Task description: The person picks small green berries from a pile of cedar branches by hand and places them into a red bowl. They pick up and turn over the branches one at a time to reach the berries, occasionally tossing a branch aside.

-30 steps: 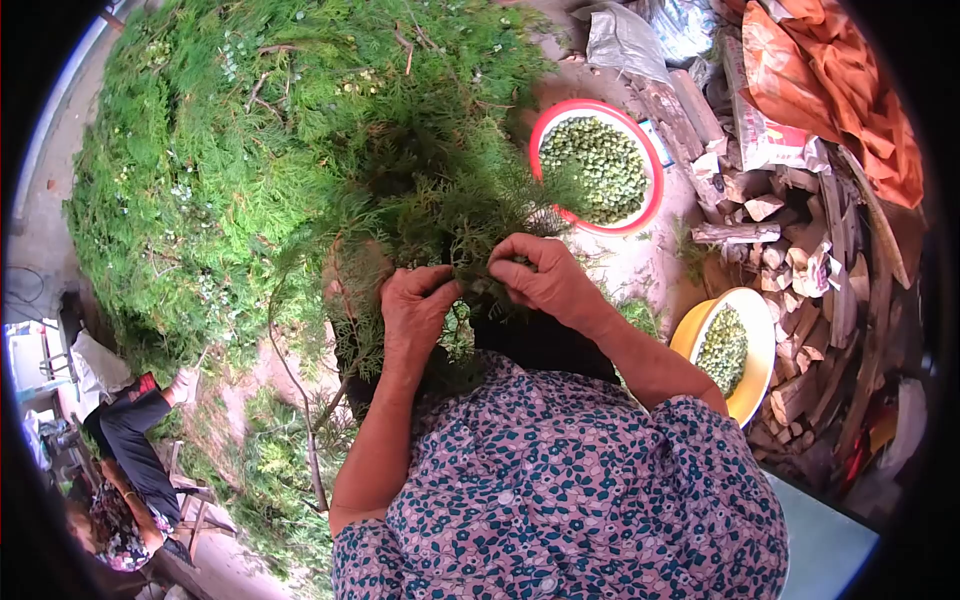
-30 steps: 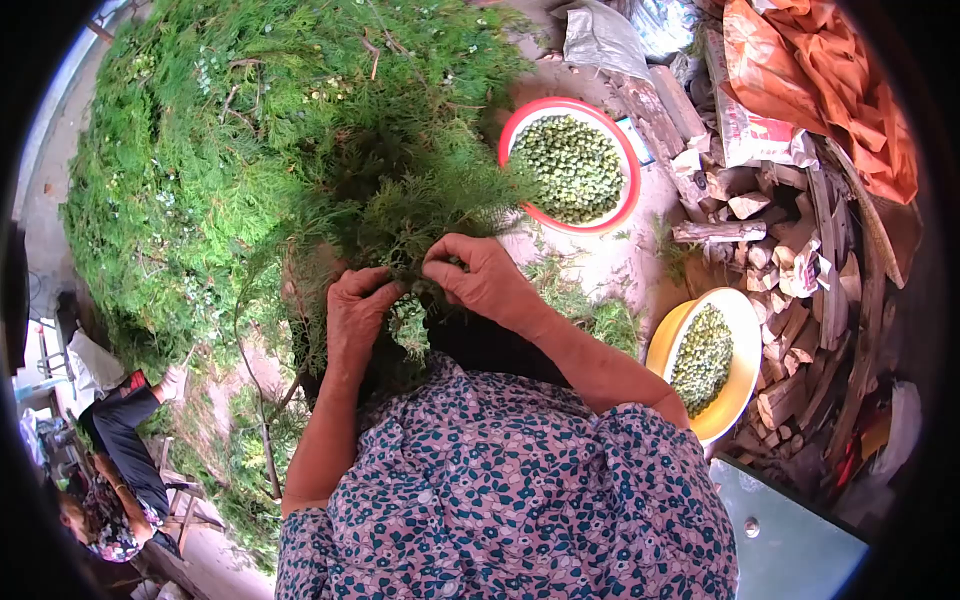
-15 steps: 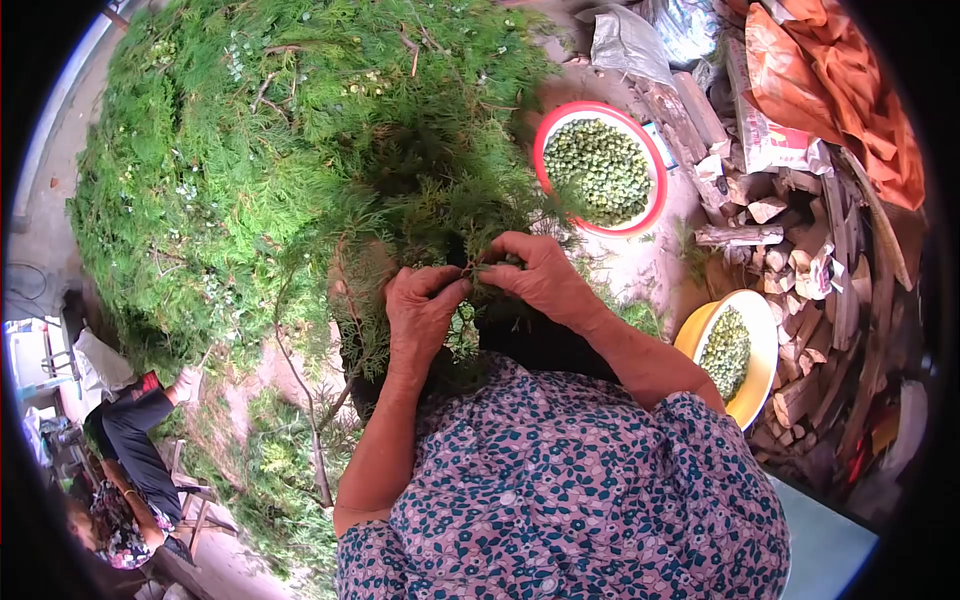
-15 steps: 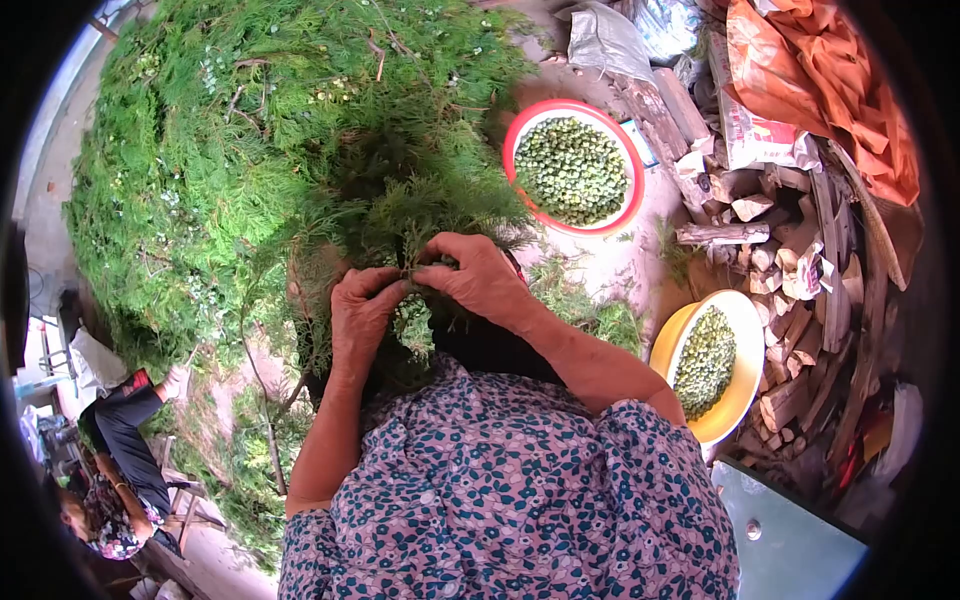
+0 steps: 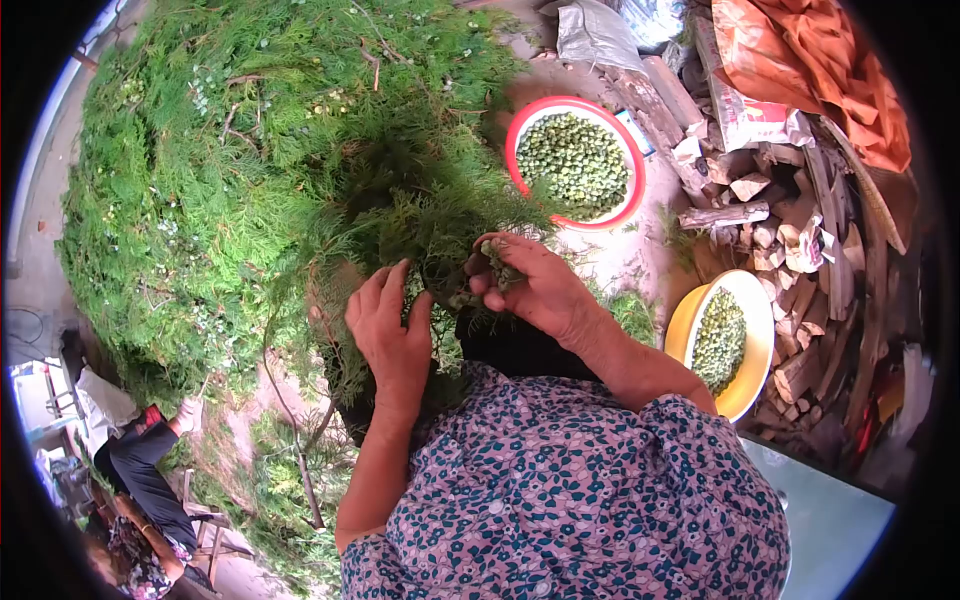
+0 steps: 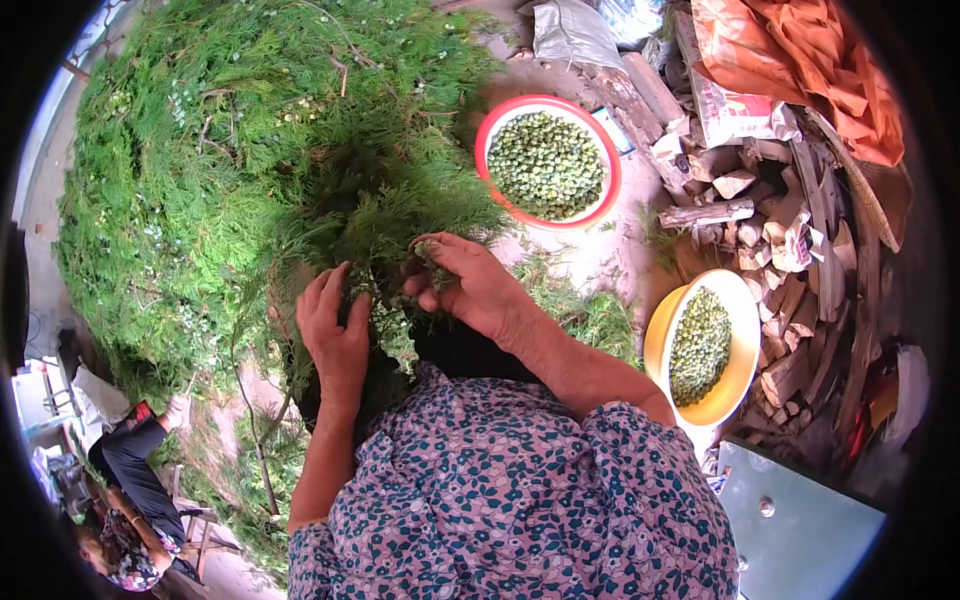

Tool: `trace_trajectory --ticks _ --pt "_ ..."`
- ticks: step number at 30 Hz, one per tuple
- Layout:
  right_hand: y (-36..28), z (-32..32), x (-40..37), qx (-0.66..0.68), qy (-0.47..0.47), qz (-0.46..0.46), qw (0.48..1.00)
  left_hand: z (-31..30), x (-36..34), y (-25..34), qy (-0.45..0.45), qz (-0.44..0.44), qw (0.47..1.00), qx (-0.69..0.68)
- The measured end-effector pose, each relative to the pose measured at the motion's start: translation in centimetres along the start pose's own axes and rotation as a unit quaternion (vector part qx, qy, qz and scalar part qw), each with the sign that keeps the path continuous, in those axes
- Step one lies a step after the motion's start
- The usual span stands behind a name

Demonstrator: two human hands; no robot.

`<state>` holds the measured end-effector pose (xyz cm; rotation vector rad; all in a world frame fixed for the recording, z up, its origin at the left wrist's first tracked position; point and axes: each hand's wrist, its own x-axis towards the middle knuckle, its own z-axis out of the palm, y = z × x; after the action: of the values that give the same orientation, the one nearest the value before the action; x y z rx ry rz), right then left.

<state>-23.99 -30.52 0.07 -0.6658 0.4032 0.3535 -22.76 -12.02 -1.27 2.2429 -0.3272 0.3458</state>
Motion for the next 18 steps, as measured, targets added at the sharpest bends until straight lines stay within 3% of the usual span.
trace_trajectory --ticks 2,3,9,11,13,17,18 --pt "0.2 0.0 0.0 -0.008 0.009 0.007 1.0 -0.9 0.3 1.5 0.021 0.085 0.992 0.087" --pt "0.5 0.0 0.1 -0.019 -0.008 0.008 1.0 -0.9 0.3 1.9 0.021 0.084 0.992 0.09" --pt "2.0 0.9 0.0 -0.103 -0.04 -0.007 0.994 0.3 1.3 2.9 -0.065 0.071 0.991 -0.097" --pt "2.0 1.0 -0.1 -0.06 -0.036 0.007 0.998 0.4 1.4 3.0 -0.048 0.078 0.991 -0.096" --pt "1.6 1.3 -0.3 -0.059 -0.023 -0.004 0.998 0.6 1.2 2.7 0.036 0.181 0.983 -0.01" --pt "1.2 1.9 -0.5 -0.01 -0.002 -0.012 1.0 0.7 0.8 2.7 0.036 0.153 0.987 -0.012" --pt "0.9 1.6 -0.5 -0.008 0.003 -0.016 1.0 0.4 0.6 2.6 0.039 0.104 0.993 -0.033"
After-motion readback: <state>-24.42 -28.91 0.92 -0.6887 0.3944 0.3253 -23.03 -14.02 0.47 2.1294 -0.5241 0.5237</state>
